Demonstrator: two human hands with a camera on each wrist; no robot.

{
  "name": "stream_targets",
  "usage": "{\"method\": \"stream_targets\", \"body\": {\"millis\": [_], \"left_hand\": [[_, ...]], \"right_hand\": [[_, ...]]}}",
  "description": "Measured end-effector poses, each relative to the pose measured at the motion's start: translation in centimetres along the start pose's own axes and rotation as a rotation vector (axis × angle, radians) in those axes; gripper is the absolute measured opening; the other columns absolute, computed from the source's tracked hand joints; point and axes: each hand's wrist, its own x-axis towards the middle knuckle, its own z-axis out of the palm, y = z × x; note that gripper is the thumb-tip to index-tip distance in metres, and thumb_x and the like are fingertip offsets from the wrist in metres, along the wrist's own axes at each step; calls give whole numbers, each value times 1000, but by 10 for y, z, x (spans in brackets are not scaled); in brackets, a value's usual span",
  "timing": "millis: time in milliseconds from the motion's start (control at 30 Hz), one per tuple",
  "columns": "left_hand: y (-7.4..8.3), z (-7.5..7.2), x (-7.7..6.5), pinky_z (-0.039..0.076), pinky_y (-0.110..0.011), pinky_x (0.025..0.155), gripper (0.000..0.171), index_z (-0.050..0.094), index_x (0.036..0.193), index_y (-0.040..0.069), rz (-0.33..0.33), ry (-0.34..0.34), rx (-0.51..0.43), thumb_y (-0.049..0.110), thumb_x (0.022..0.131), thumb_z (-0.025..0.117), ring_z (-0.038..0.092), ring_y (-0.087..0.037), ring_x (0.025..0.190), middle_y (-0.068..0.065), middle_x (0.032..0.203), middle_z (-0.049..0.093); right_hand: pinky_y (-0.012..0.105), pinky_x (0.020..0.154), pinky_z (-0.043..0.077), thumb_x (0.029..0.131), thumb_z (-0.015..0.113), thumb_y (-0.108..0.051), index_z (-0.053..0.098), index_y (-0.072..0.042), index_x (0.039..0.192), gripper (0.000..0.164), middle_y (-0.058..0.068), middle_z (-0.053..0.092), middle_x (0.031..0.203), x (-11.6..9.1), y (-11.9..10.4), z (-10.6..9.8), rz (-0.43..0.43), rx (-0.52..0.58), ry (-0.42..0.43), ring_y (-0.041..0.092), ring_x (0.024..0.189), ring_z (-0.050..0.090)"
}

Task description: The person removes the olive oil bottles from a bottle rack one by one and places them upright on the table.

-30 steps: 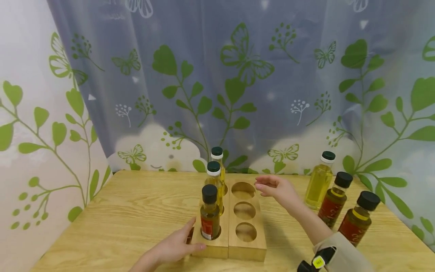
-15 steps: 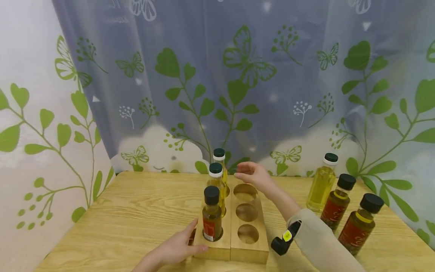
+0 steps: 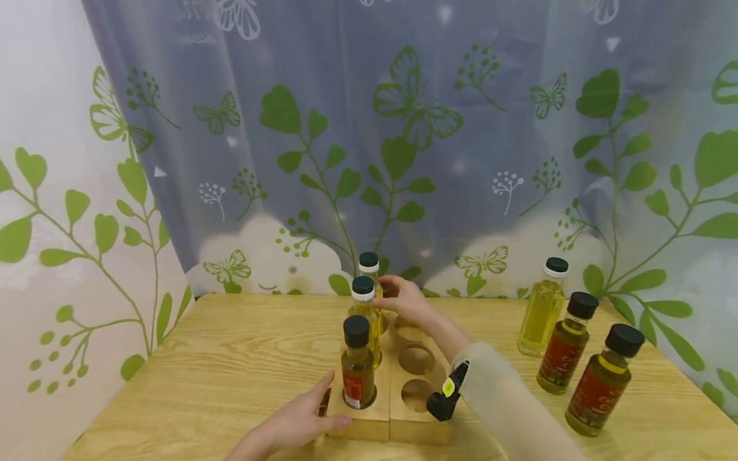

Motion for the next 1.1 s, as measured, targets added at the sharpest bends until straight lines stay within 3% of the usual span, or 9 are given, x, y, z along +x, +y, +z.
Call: {"method": "stream_targets", "body": {"millis": [133, 333, 600, 800, 867, 1100], "left_hand": [[-6, -1, 4, 33, -58, 95, 99, 11, 145, -9, 1, -8, -26, 47, 84, 65, 41, -46, 120, -36, 136, 33], [-24, 0, 14, 38, -50, 95, 106, 10, 147, -4, -37, -33, 26, 62, 80, 60, 44, -37, 121, -27, 139, 37], [-8, -1, 6, 37, -56, 93, 98, 10, 144, -10, 1, -21, -9, 46, 85, 64, 45, -43, 118, -34, 134, 38], [-7, -1, 6, 37, -56, 93, 98, 10, 144, -11, 1, -22, 2, 46, 85, 64, 45, -43, 118, -34, 133, 39], [-18, -1, 13, 38, -55, 93, 101, 9, 145, -9, -7, -28, 1, 50, 84, 63, 45, -42, 118, -33, 134, 39], [-89, 1, 55, 36, -57, 94, 107, 10, 149, 2, -31, -49, -47, 59, 77, 65, 40, -40, 124, -25, 143, 31]], "right_hand": [[42, 89, 46, 86, 64, -7, 43, 8, 132, 53, 23, 53, 123, 2, 2, 11, 21, -2, 18, 36, 110, 52], [41, 86, 48, 86, 64, -4, 44, 6, 133, 52, 20, 55, 120, 3, 7, 19, 73, 2, 75, 33, 107, 54], [41, 86, 48, 87, 63, -4, 43, 5, 134, 52, 21, 54, 121, 5, 9, 22, 64, 11, 87, 33, 108, 54], [40, 83, 50, 86, 65, -5, 47, 2, 132, 50, 18, 57, 117, 3, 9, 24, 60, -2, 128, 31, 105, 56], [39, 82, 50, 86, 65, -5, 48, 2, 131, 49, 17, 58, 116, 3, 10, 25, 50, -4, 144, 30, 103, 57], [37, 81, 51, 84, 67, -5, 50, 1, 131, 50, 16, 60, 114, 1, 11, 25, 33, -3, 183, 29, 101, 58]]}}
